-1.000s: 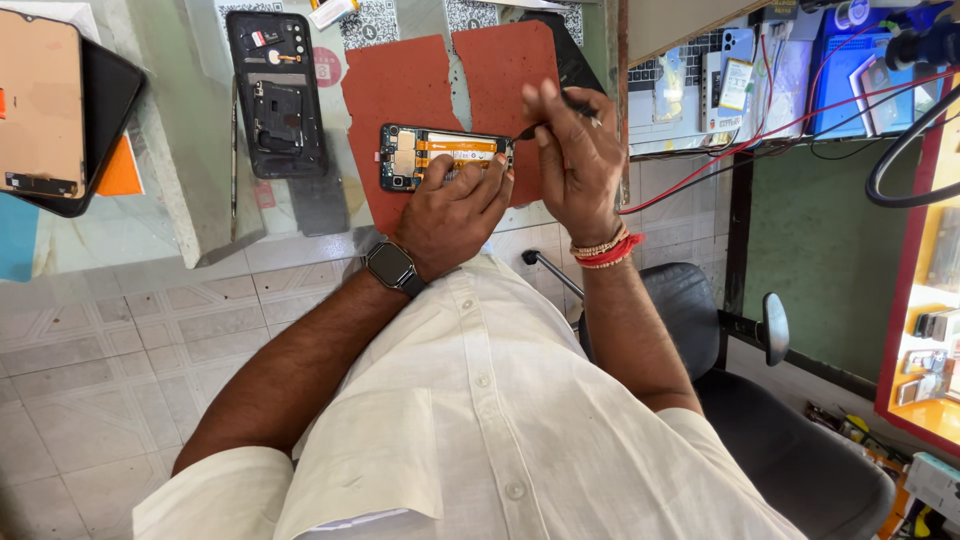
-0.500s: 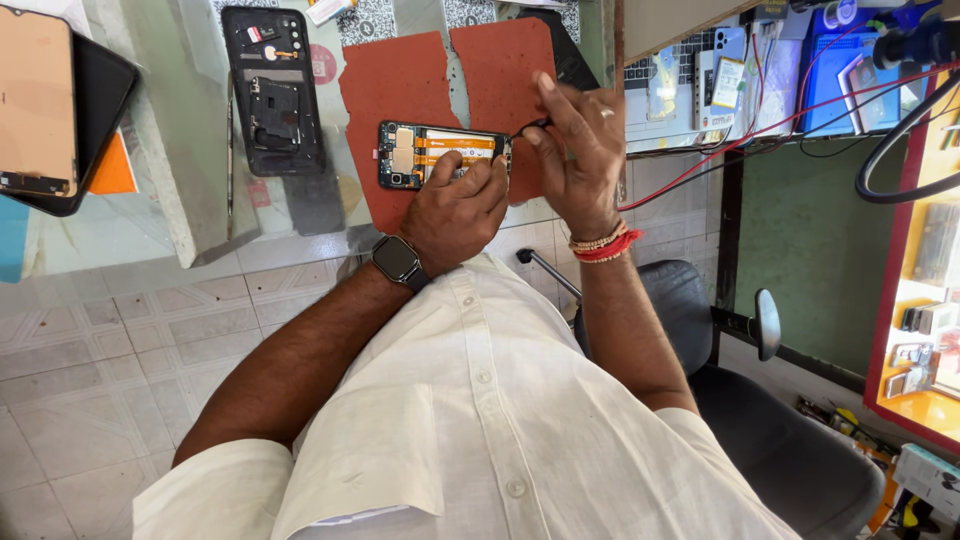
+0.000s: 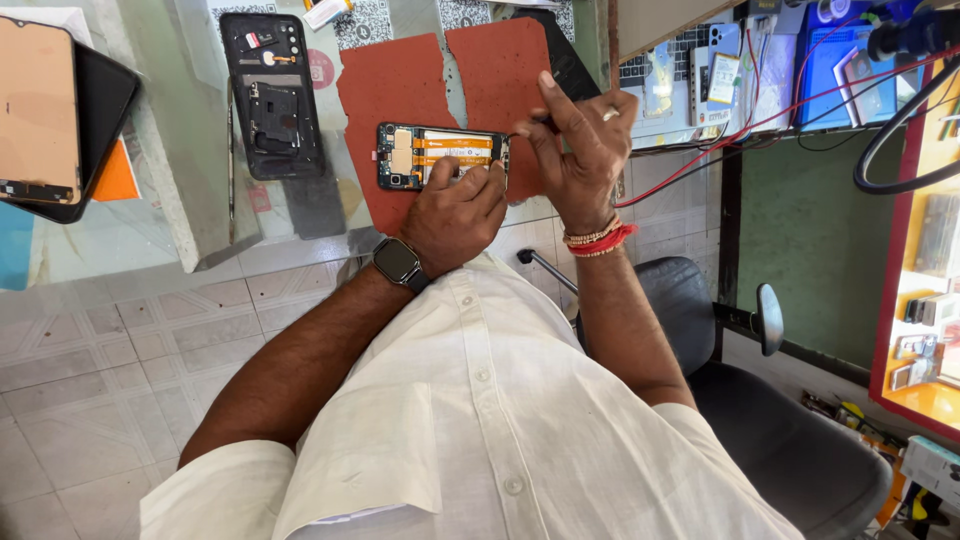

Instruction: The person applies adhesive from a glue bottle around the frame of a disassembled smartphone, then aligns the screen assembly onto the phone body and presses it into place. They then use a screwdriver to work on screws along the edge of the assembled phone on the work mat.

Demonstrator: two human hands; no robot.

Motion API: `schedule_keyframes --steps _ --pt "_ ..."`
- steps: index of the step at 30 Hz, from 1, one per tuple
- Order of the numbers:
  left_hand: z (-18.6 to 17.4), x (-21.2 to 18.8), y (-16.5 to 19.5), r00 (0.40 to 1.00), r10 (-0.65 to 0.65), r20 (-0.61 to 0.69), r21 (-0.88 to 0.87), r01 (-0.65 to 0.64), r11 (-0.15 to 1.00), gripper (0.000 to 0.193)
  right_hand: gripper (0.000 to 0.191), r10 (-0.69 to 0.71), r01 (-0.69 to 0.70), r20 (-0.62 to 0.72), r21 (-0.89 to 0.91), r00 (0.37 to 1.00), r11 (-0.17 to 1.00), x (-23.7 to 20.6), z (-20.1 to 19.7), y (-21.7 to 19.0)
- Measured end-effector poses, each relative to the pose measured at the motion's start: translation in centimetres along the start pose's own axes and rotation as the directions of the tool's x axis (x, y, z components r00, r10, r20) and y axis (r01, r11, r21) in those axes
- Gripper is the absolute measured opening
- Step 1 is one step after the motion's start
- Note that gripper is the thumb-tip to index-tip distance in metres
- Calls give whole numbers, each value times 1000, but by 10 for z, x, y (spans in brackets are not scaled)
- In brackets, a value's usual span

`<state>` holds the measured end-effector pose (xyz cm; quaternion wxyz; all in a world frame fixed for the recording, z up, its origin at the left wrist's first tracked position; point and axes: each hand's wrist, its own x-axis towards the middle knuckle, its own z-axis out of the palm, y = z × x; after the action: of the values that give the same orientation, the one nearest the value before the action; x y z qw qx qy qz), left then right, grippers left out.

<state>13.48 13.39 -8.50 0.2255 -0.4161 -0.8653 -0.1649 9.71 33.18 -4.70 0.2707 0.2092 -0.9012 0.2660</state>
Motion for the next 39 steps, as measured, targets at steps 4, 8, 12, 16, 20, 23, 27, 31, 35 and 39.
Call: schedule_keyframes --steps 4,8,12,16,20,23,27,31,35,39 --pt "-1 -1 0 1000 21 -6 -2 -21 1000 15 49 8 -18 78 131 997 991 0 0 0" --pt "-1 1 -1 999 48 -16 -2 -48 999 16 49 29 -29 29 14 999 999 -2 2 -2" --pt "-6 1 -1 999 45 -24 -31 -46 998 16 50 40 -51 81 132 996 990 -3 0 -1" --pt "-10 -1 -2 998 54 -36 -2 -54 999 19 44 22 -22 -4 24 1000 999 -4 1 -2" --pt "-10 -3 -4 999 44 -20 -35 -45 998 18 50 84 -86 33 90 996 992 -4 2 -1" --pt "-8 -2 -5 999 31 -34 -33 -33 999 18 49 52 -56 32 118 998 991 -1 4 1" --pt "-6 -2 -3 999 14 -44 -22 -15 1000 18 56 -29 29 -42 -17 999 999 2 4 0" --pt "-5 -3 -3 998 28 -63 -18 -29 999 17 52 112 -128 87 212 990 969 3 2 -4" --pt "-6 -6 -6 995 54 -85 -60 -59 996 14 51 -3 3 12 20 1000 1000 1 3 -15" --pt "-11 -8 -10 993 70 -98 -59 -76 995 13 61 117 -119 20 193 993 974 3 20 -24"
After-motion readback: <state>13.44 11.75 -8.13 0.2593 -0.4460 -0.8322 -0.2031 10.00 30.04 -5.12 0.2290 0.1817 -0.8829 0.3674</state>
